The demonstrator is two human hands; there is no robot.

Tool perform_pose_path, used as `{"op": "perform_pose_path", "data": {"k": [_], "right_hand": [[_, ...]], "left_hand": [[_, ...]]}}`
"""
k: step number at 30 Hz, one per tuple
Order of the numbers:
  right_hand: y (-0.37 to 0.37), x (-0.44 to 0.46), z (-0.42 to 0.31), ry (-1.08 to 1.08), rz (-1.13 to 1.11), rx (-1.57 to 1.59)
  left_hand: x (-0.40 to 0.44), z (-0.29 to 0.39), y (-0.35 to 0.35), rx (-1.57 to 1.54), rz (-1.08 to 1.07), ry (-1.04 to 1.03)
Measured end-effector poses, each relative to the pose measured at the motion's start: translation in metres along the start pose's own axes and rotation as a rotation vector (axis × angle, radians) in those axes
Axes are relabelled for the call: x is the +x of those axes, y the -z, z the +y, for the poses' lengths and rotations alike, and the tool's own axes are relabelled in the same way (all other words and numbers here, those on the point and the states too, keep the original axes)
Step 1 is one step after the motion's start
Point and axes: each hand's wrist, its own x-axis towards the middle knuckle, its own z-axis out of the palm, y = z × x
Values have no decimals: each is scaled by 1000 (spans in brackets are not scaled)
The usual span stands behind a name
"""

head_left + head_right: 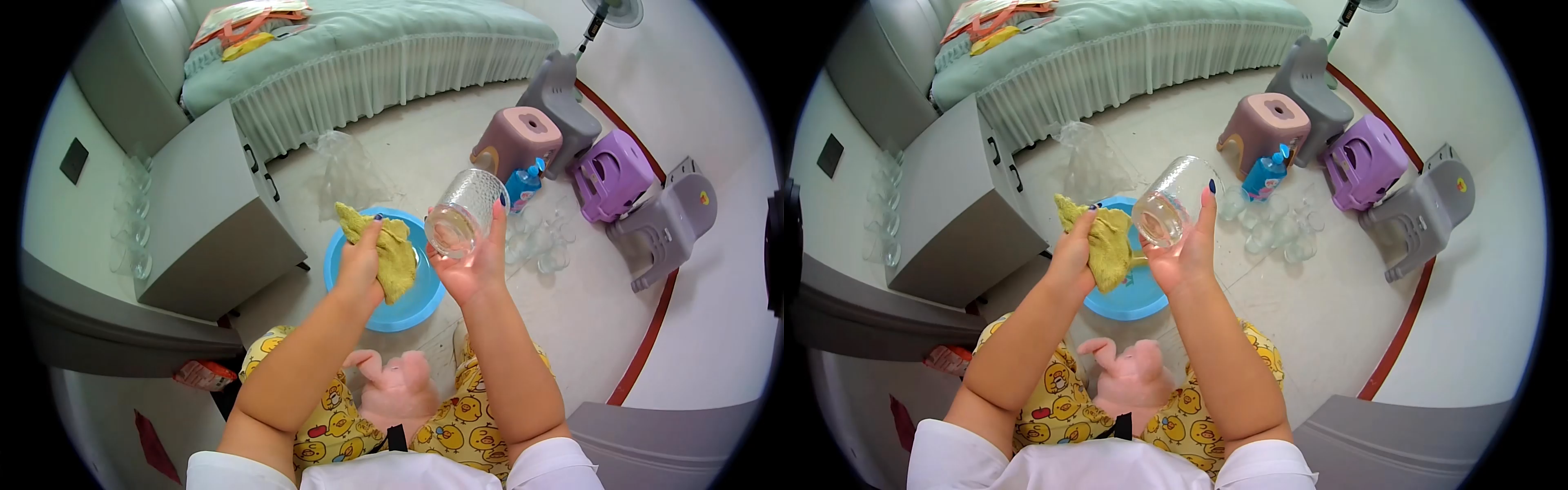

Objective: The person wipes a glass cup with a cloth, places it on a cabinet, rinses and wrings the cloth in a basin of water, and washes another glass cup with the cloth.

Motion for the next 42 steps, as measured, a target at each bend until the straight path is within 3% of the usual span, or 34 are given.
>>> {"op": "perform_pose_path", "data": {"k": [2,4,8,11,13,14,15,17,19,20,22,26,29,31,35,37,41,42], "right_hand": [[-4,0,3,46,2,-8],[-7,-3,8,225,31,-141],[3,1,2,168,-139,-113],[10,6,-1,66,-184,-87],[3,-3,-4,15,-137,-54],[2,-5,-5,14,-137,-53],[1,-6,-6,32,-103,-66],[2,-5,-11,54,-70,-79],[6,-3,-17,36,-70,-32],[6,-3,-19,36,-68,-31],[6,-6,-22,44,-55,-32],[10,-9,-25,56,-72,-132],[16,-5,-24,114,-110,-73],[17,-9,-21,227,-151,-184],[19,-13,-16,314,-190,-249],[10,-20,-12,329,-115,-239],[21,-12,-12,197,-199,-82],[22,-12,-12,116,-212,-15]], "left_hand": [[5,1,4,24,7,-18],[2,8,1,-77,24,89],[-8,22,-4,-207,-61,212],[-3,19,0,-27,-133,174],[-5,20,-2,473,-285,-35],[-7,22,-1,474,-284,-35],[-9,25,0,892,-313,-344],[-8,29,5,1301,-333,-666],[-3,32,13,1626,-457,-671],[0,32,18,1626,-459,-669],[5,32,24,1684,-462,-882],[-1,39,23,1701,-280,-826],[-9,47,17,1773,-343,-700],[-18,50,10,1915,-372,-326],[-9,36,19,1912,-444,-343],[-14,32,11,1709,-545,-497],[-24,27,2,1431,-689,-483],[-24,25,0,1280,-670,-380]]}}
